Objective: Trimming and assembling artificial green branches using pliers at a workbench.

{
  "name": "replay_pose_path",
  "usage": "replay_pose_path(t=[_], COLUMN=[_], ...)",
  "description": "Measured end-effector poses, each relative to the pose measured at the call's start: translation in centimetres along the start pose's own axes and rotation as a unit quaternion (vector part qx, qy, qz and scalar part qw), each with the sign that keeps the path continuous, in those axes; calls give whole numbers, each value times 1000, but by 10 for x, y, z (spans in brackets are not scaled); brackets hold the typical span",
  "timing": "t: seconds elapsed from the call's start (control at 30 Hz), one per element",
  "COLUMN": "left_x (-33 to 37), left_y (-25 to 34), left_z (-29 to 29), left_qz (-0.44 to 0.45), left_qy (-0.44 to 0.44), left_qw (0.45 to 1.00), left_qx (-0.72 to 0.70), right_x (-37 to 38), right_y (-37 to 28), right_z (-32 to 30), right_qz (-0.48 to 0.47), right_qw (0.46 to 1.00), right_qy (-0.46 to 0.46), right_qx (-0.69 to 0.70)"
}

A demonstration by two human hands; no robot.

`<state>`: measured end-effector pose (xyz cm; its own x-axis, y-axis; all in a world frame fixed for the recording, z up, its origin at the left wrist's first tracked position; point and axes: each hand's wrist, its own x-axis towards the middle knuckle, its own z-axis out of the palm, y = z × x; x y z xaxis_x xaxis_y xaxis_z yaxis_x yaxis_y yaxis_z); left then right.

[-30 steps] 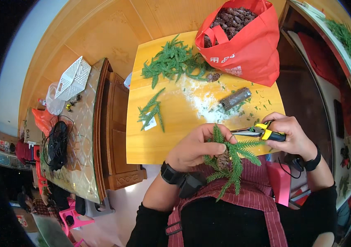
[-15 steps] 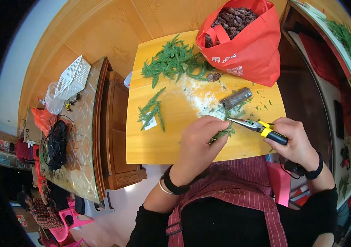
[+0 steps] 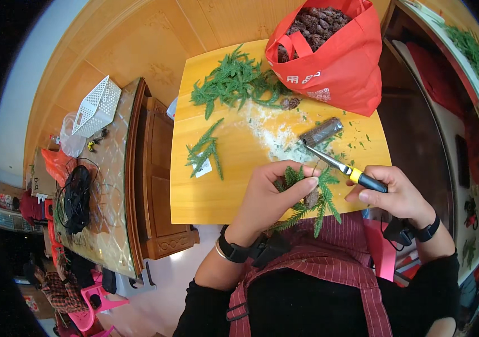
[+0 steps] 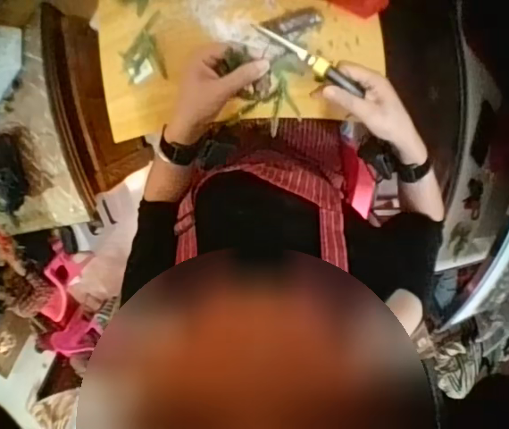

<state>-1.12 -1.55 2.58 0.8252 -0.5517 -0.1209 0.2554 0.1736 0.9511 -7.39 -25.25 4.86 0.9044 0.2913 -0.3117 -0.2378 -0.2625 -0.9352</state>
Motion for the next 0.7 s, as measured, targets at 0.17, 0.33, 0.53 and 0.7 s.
replay_pose_path(t=[0.17, 0.33, 0.53, 0.7], left_x=[2, 2, 3, 3], left_y=[1, -2, -4, -3], left_z=[0, 3, 2, 3], left_qz=[-2, 29, 20, 19], left_qy=[-27, -17, -22, -27], left_qw=[999, 998, 997, 997], left_qx=[26, 44, 65, 71], right_x=[5, 8, 12, 16], right_y=[2, 1, -2, 8], right_z=[6, 9, 15, 17], right_qz=[0, -6, -28, -43], right_qw=[999, 999, 998, 997], right_qy=[4, 1, 1, 7], right_qx=[37, 44, 57, 68])
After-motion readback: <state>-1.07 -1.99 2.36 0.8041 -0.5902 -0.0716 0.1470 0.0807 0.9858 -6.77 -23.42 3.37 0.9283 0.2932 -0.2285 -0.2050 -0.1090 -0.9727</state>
